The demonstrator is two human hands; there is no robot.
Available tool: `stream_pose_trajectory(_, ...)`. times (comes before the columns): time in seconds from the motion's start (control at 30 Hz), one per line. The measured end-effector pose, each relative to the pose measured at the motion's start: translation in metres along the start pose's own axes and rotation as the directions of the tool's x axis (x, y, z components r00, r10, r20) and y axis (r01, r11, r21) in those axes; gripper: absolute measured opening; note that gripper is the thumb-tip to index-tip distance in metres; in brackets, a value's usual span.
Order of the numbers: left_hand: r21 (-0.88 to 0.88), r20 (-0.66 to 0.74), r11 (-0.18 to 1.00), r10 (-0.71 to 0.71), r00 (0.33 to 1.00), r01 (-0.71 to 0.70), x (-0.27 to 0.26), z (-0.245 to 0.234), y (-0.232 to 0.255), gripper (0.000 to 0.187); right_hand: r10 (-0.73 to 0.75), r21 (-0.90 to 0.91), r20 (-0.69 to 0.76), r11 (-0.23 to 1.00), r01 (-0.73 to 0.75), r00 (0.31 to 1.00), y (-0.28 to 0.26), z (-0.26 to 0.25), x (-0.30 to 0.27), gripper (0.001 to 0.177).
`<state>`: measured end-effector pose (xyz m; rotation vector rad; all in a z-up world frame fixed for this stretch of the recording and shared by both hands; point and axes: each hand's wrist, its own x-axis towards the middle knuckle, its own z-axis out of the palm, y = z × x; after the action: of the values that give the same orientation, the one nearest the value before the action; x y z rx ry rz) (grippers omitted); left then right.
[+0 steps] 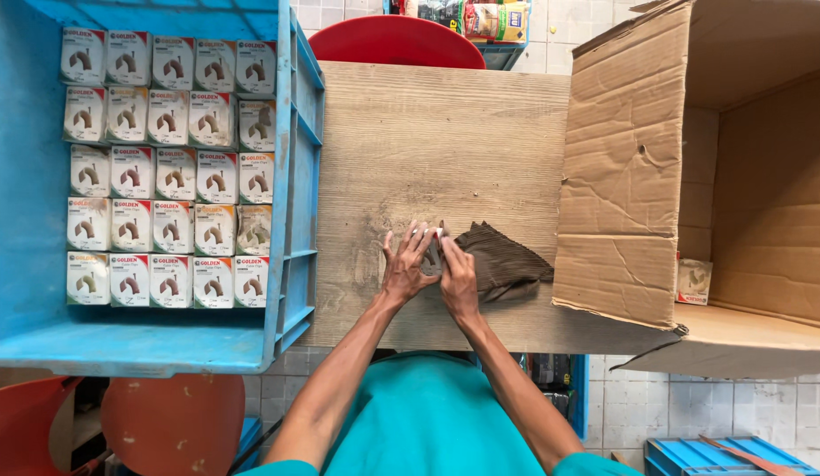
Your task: The person repeatedly picks up small white boxes from a cardboard box, wipes each one with a brown cloth on a wooden surface, and places the cleaned boxes into a blue crate. The process is repeated for multiple boxes throughout the clip.
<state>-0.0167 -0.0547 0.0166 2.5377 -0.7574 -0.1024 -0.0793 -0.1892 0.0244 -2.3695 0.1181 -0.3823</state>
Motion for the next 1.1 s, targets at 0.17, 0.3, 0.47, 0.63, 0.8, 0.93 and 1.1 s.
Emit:
stream_pose_trajectory(0.17,0.004,0.0,1.0,-0.03,1.0,0.03,-0.001,0.0,-0.009,0.105,0.031,-0.108,0.167,0.994,-0.013,0.986,0.025,-0.027,-0.039,0.034)
stream_pose_trajectory(0.3,-0.144,0.012,0.989,-0.034,0.999,0.035,0.007,-0.002,-0.005,0.105,0.202,-0.205,0.143,0.964,-0.171,0.969,0.06,-0.021,-0.042,0.03)
stream_pose_trajectory(0.47,-0.371,0.153,0.918,-0.092,0.984,0.144,0.007,-0.023,0.008,0.113,0.147,-0.105,0.191,0.986,-0.128,0.971,0.021,-0.028,-0.015,0.04)
stream_pose_trajectory(0.63,-0.414,0.178,0.884,-0.156,0.972,0.218,-0.012,-0.042,-0.008,0.111,0.105,-0.126,0.268,0.989,-0.073,0.958,0.005,-0.022,-0.022,0.046)
stream_pose_trajectory(0.8,-0.244,0.218,0.939,-0.192,0.957,0.244,-0.026,-0.039,-0.031,0.111,0.13,-0.104,0.198,0.988,-0.111,0.972,-0.002,-0.021,-0.021,0.048)
stream_pose_trajectory(0.93,-0.167,0.236,0.965,-0.161,0.958,0.204,-0.023,-0.026,-0.044,0.12,0.102,-0.12,0.142,0.989,-0.085,0.985,-0.003,-0.009,-0.004,0.046)
stream_pose_trajectory(1.1,0.097,0.295,0.991,-0.112,0.949,0.087,-0.021,-0.006,-0.048,0.112,-0.026,-0.063,0.156,0.997,0.036,0.987,0.005,0.055,0.001,0.038)
